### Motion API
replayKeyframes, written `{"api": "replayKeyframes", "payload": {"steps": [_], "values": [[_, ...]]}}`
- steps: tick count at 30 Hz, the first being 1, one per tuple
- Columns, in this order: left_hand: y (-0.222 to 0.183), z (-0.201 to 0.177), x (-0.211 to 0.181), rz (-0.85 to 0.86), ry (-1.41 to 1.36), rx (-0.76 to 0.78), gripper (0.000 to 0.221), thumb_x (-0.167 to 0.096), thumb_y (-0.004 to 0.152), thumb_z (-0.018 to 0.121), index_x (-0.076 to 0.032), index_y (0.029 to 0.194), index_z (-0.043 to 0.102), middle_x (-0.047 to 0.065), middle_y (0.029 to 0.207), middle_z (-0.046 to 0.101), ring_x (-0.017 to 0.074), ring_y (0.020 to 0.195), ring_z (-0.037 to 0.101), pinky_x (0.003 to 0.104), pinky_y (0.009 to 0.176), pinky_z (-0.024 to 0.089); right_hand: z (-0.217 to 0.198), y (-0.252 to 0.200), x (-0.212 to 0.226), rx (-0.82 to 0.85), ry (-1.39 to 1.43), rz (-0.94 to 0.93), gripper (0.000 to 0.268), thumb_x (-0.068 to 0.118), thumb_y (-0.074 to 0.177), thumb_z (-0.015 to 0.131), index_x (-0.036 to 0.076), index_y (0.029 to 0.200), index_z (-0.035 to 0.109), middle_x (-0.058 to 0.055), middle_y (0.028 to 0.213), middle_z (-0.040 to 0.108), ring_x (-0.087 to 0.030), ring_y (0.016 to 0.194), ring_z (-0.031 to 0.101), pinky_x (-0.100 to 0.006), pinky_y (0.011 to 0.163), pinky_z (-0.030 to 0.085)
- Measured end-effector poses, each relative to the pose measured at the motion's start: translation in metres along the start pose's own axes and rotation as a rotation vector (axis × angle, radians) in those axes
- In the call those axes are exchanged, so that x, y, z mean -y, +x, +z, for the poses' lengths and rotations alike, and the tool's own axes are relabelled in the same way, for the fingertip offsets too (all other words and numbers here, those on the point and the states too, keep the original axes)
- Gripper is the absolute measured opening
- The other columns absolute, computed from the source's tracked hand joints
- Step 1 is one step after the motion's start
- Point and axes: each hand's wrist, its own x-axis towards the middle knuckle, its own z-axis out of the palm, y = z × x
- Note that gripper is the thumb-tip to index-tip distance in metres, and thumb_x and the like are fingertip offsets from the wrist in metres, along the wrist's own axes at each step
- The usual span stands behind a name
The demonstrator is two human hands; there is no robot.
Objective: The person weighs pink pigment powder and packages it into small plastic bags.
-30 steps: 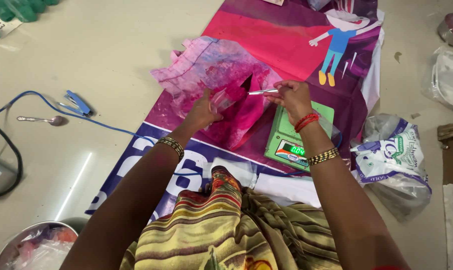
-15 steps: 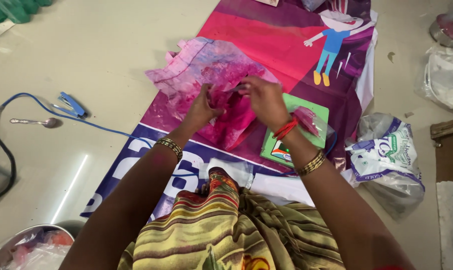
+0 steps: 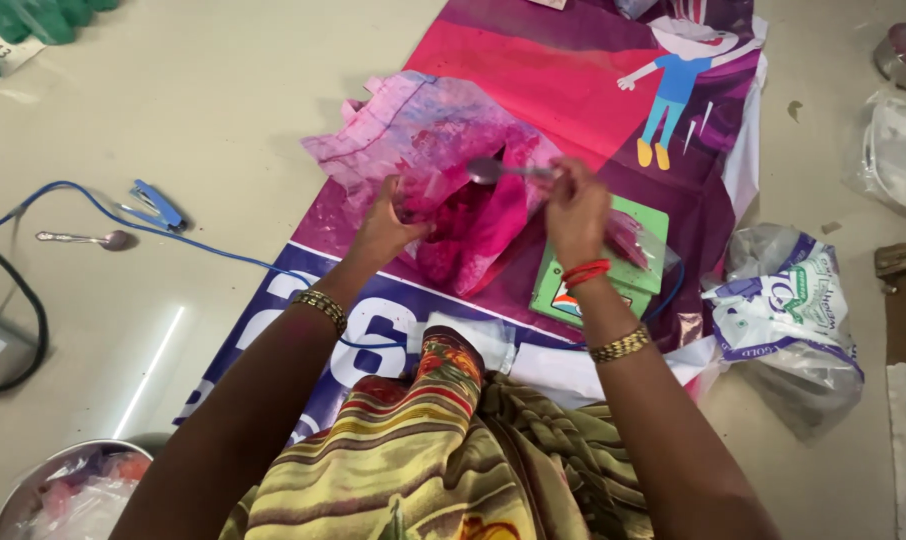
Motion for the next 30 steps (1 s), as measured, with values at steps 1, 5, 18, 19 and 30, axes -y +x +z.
{"api": "replayKeyframes", "payload": {"steps": [1,5,18,19,30], "values": [[-0.003,-0.004,-0.003,-0.028,0.054,-0.017,0.085,-0.012,0.077,0.088,-0.006,0.145,0.038,0.018,0.131,0.065,0.0277,0.119,0.067,0.039,0.100,0.056,0.008,-0.007,-0.006,0.019,-0.153,0.019,0.021,-0.004,0.103,0.051,-0.003,0.116,0.067,-0.016,0.100,0.077,-0.024,0.091,0.081,-0.032,0.073,0.065],[-0.018,-0.022,-0.017,-0.130,0.147,-0.035,0.087,-0.013,0.077,0.089,-0.007,0.146,0.036,0.019,0.129,0.065,0.0277,0.118,0.067,0.039,0.099,0.055,0.027,-0.020,-0.055,0.034,-0.498,-0.044,0.022,-0.003,0.101,0.051,-0.004,0.116,0.068,-0.024,0.093,0.075,-0.029,0.088,0.078,-0.041,0.072,0.061],[-0.028,-0.042,-0.006,-0.134,0.150,-0.043,0.084,-0.016,0.077,0.089,-0.009,0.144,0.039,0.016,0.126,0.065,0.0259,0.115,0.069,0.040,0.096,0.057,0.051,-0.047,-0.096,0.157,-0.216,0.329,0.023,-0.002,0.101,0.049,-0.008,0.110,0.069,-0.020,0.094,0.076,-0.026,0.086,0.080,-0.032,0.068,0.066],[-0.027,-0.040,-0.003,-0.127,0.119,-0.035,0.083,-0.015,0.077,0.088,-0.009,0.143,0.039,0.016,0.125,0.066,0.0260,0.114,0.070,0.040,0.096,0.058,0.051,-0.048,-0.098,0.169,-0.150,0.389,0.022,-0.003,0.102,0.049,-0.009,0.111,0.068,-0.019,0.097,0.075,-0.026,0.086,0.080,-0.032,0.069,0.066],[-0.023,-0.029,-0.008,-0.143,0.072,0.019,0.086,-0.011,0.077,0.087,-0.008,0.146,0.036,0.016,0.129,0.064,0.0267,0.117,0.068,0.039,0.097,0.056,0.024,-0.051,-0.128,0.011,0.305,0.592,0.015,-0.002,0.105,0.047,-0.012,0.109,0.059,-0.015,0.099,0.063,-0.033,0.090,0.078,-0.035,0.076,0.067]]}}
